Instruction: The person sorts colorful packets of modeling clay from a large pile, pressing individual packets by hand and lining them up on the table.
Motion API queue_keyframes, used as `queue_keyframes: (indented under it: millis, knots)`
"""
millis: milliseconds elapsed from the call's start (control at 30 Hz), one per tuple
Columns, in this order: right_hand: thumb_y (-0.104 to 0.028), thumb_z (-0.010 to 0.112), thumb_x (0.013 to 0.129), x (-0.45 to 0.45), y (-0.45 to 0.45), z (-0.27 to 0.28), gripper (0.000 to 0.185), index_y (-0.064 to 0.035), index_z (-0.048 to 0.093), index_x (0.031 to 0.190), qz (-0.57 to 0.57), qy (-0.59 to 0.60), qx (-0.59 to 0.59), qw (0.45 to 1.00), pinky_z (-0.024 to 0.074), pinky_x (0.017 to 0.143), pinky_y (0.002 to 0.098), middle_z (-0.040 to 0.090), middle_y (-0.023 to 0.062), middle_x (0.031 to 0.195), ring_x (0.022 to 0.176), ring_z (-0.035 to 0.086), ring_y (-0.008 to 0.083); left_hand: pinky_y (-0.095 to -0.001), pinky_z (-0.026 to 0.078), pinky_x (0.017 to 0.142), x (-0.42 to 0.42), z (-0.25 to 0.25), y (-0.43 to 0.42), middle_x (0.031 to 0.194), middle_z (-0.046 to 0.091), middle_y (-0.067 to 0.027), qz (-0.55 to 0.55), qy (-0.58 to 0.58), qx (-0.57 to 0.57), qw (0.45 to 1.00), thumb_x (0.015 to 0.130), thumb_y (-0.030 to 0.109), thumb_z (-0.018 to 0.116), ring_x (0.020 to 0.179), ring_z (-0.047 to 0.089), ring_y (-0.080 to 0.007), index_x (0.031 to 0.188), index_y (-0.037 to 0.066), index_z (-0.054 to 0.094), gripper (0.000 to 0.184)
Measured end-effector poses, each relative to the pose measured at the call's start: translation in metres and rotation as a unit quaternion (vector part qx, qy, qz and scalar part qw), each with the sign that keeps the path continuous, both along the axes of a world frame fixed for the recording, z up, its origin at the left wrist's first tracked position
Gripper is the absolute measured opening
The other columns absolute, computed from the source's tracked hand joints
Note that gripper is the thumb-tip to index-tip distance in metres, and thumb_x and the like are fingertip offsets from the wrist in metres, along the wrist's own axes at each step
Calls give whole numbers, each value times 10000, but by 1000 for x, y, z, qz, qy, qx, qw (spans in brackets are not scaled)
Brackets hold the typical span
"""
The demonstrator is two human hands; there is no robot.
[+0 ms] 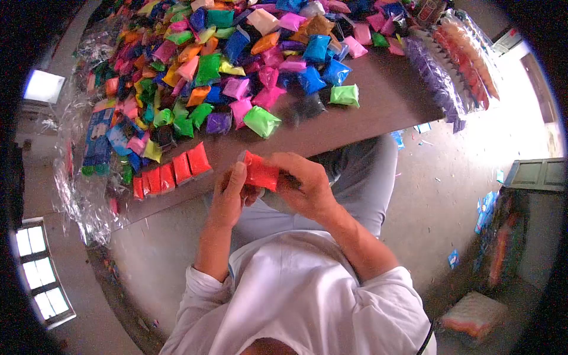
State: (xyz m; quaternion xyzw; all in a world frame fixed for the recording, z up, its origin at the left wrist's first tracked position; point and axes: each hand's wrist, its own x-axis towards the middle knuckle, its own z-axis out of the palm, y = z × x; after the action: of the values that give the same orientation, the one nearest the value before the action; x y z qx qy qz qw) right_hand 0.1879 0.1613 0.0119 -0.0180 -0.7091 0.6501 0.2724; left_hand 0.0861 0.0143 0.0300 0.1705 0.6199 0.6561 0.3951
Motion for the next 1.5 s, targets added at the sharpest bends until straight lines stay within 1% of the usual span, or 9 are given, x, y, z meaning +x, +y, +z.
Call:
queue_keyframes:
  millis: [133,233,400,500,900,1100,1333,1400,1500]
  knots:
    - [-53,568,861,2,6,7,408,40,453,1241,26,-70,-361,930,485,733,280,604,86,1064,887,579,134,-196,306,420,0,5,4,610,500,30,22,30,-45,998,931,447,467,498,426,-39,801,78,570,404]
    - [-139,607,876,-2,2,8,419,54,469,1222,61,-120,-305,943,472,817,264,608,90,1077,955,573,123,-194,310,423,0,5,5,611,502,35,37,35,-52,997,934,408,484,497,427,-33,799,81,575,366]
    - [-196,537,931,-4,-12,19,199,-18,598,994,32,-142,-226,963,379,560,207,539,-33,763,641,439,48,-208,334,438,4,8,8,612,505,32,52,122,-70,989,933,388,497,504,436,-42,810,66,583,356]
    - [-207,530,936,-2,-11,10,210,-18,602,991,16,-159,-206,965,377,548,211,540,-35,747,622,440,50,-218,344,453,2,8,6,608,503,24,45,159,-72,984,928,391,507,517,440,-50,810,53,584,366]
    - [-155,570,903,-3,-4,1,242,32,573,1056,41,-138,-168,975,453,714,242,610,62,929,817,548,103,-206,333,483,6,2,4,672,484,36,-15,111,-24,993,911,367,548,573,425,-42,887,43,558,325]
    - [-171,541,919,-6,-6,8,253,40,568,1057,11,-151,-77,986,464,706,245,616,54,835,785,557,104,-222,334,493,11,-2,4,685,477,29,-12,102,-33,994,933,360,507,598,427,-54,886,49,551,317]
    - [-235,502,945,-4,-10,-12,273,17,604,919,-112,-175,-156,966,418,539,232,579,25,703,616,509,76,-238,364,495,15,-9,10,684,500,10,6,194,-62,979,962,341,450,566,448,-80,867,47,540,322]
    - [-251,538,929,-3,2,-18,268,-23,595,800,-147,-96,-357,918,349,451,213,558,9,656,526,455,52,-235,370,495,15,-6,7,687,505,3,24,145,-65,987,961,330,453,567,453,-76,860,47,536,311]
    - [-271,575,908,4,17,-24,272,-50,562,749,-184,-143,-295,926,292,410,204,545,-4,633,487,425,40,-228,376,490,8,1,1,682,504,-1,25,122,-72,990,960,312,460,569,461,-69,848,50,526,293]
